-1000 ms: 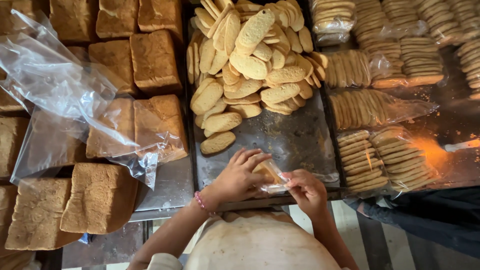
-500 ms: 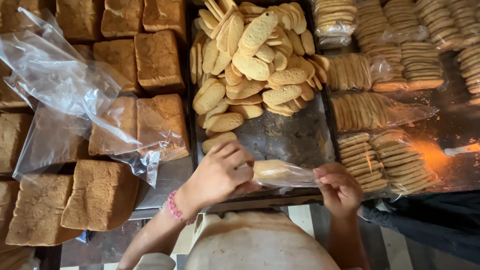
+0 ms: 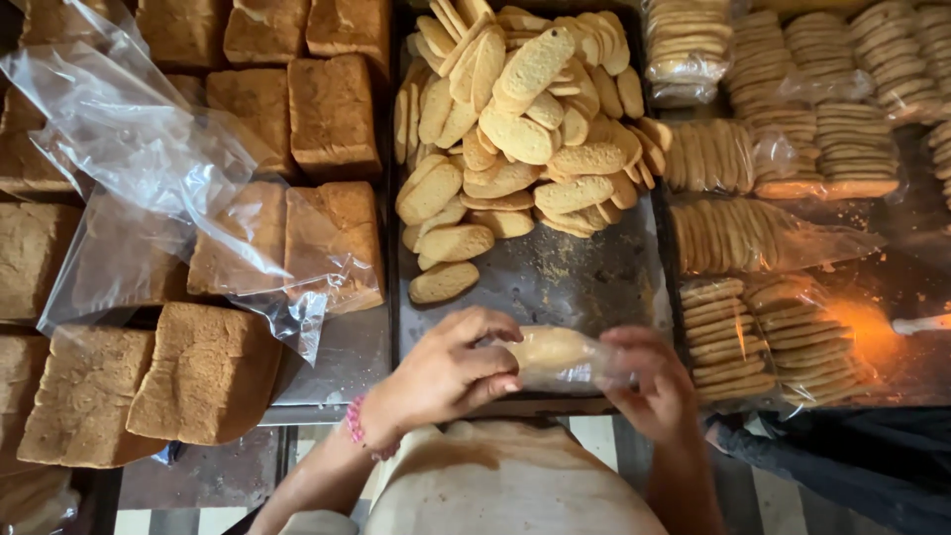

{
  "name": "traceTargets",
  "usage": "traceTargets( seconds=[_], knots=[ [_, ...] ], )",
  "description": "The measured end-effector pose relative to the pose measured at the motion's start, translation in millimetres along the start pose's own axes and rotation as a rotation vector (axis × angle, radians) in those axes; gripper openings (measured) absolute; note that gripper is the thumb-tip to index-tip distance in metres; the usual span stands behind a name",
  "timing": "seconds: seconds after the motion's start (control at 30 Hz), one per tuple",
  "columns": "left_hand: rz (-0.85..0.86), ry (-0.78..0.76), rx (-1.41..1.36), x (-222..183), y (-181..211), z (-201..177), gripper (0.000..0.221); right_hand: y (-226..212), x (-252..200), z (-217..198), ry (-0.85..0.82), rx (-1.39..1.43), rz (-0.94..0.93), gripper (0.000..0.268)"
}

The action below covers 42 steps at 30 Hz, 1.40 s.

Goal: Packing biscuits or cookies into plastic bags at a bakery.

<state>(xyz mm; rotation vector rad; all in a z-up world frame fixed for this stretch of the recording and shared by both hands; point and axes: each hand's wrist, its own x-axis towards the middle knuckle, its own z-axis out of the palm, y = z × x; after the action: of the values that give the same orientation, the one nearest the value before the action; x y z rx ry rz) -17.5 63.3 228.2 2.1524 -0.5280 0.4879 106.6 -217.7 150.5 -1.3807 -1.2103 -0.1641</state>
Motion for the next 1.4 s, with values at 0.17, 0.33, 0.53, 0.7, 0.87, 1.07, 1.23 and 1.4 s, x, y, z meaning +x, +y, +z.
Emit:
traceTargets(
  seconds=[0.17,0.33,0.53,0.7,0.87,1.07,1.23,1.4],
  knots=[
    [-0.436,-0.079,-0.195,-7.6,21.9,9.6,0.038,-19.9,-16.5,-20.5,-0.130,0.062,0.181,0.025],
    [-0.526,-0.240,-0.205,-29.4,23.7,21.3,0.035,-36.9,17.6,-15.4,-0.330,0.392,0.152,0.022],
    [-0.409,-0.244,-0.491,-47.2,36.6,19.3,0.017,51.5,52.5,24.0,-0.282,0.278,0.282,0.019],
    [-0.492,-0.103,-0.556,-64.8,41.7,28.7,0.017,125.8,63.9,114.6,-0.757,-0.174,0.279,0.023],
    [-0.544,0.067,-0.680,-88.5,36.6,42.3,0.016,136.6,75.0,171.4,-0.864,-0.388,-0.121,0.048],
    [-0.585,0.149,-0.715,-94.6,37.7,37.8,0.016,144.5,54.3,157.0,-0.923,-0.656,-0.064,0.049],
    [-0.584,0.189,-0.709,-95.3,32.1,43.3,0.017,191.7,23.0,109.1,-0.797,-0.497,0.273,0.039],
    [-0.592,0.260,-0.748,-96.2,34.2,47.0,0.016,191.0,45.4,109.4,-0.738,-0.507,0.105,0.025]
  ],
)
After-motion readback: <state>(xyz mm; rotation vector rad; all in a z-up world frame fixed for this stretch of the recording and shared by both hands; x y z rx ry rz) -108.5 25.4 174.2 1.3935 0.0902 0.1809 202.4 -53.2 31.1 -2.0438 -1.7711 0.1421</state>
